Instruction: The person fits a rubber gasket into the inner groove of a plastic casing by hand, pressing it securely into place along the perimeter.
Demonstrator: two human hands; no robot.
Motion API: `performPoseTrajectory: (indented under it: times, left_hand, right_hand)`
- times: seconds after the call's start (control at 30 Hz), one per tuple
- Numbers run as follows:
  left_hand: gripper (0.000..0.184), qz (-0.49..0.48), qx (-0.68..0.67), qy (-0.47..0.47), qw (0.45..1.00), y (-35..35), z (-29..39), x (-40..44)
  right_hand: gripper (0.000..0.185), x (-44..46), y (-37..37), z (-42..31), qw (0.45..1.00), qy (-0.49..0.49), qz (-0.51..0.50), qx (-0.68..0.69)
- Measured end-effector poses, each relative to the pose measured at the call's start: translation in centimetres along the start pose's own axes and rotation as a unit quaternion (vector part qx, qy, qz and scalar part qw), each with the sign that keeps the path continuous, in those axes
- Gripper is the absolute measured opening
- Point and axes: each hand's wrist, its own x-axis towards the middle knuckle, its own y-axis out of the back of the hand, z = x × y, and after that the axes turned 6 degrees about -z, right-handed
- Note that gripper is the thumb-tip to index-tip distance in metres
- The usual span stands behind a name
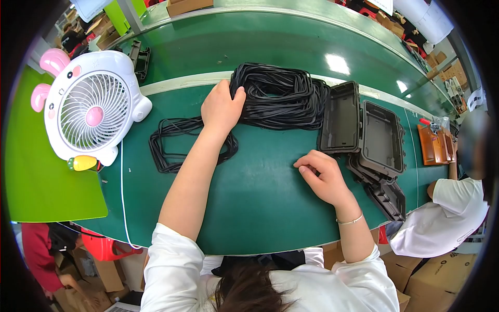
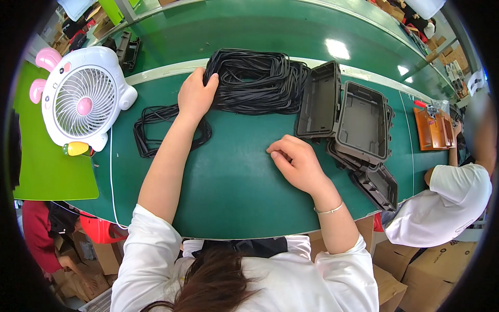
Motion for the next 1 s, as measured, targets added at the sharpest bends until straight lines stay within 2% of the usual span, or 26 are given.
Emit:
performPoseTrajectory:
  times: [0.13,0.63,0.83,0.93,1.0]
  left_hand:
    - [0.04,-0.024,0.003,0.004,1.0,0.4,0.4,-0.1]
    - [0.041,0.012,-0.006,-0.005,1.0,0.0,0.0,-0.1]
    - [0.04,-0.005,0.008,-0.01,1.0,0.2,0.1,-0.1]
    - [0.042,-0.037,-0.001,0.021,0.999,0.5,0.5,-0.1]
    - [0.046,0.067,-0.073,-0.049,0.994,-0.8,-0.7,0.1]
  right_hand:
    - [0.009,-0.1,0.0,0.0,1.0,-0.003,-0.002,-0.004]
    - [0.009,0.0,0.0,0.1,1.0,0.008,0.003,-0.001]
    - [0.01,0.0,0.0,-0.2,1.0,0.003,0.002,0.005]
    - [0.01,-0.2,0.0,-0.1,1.0,-0.004,-0.002,0.002]
    - [0.01,-0.1,0.1,-0.2,1.0,-0.003,-0.008,0.004]
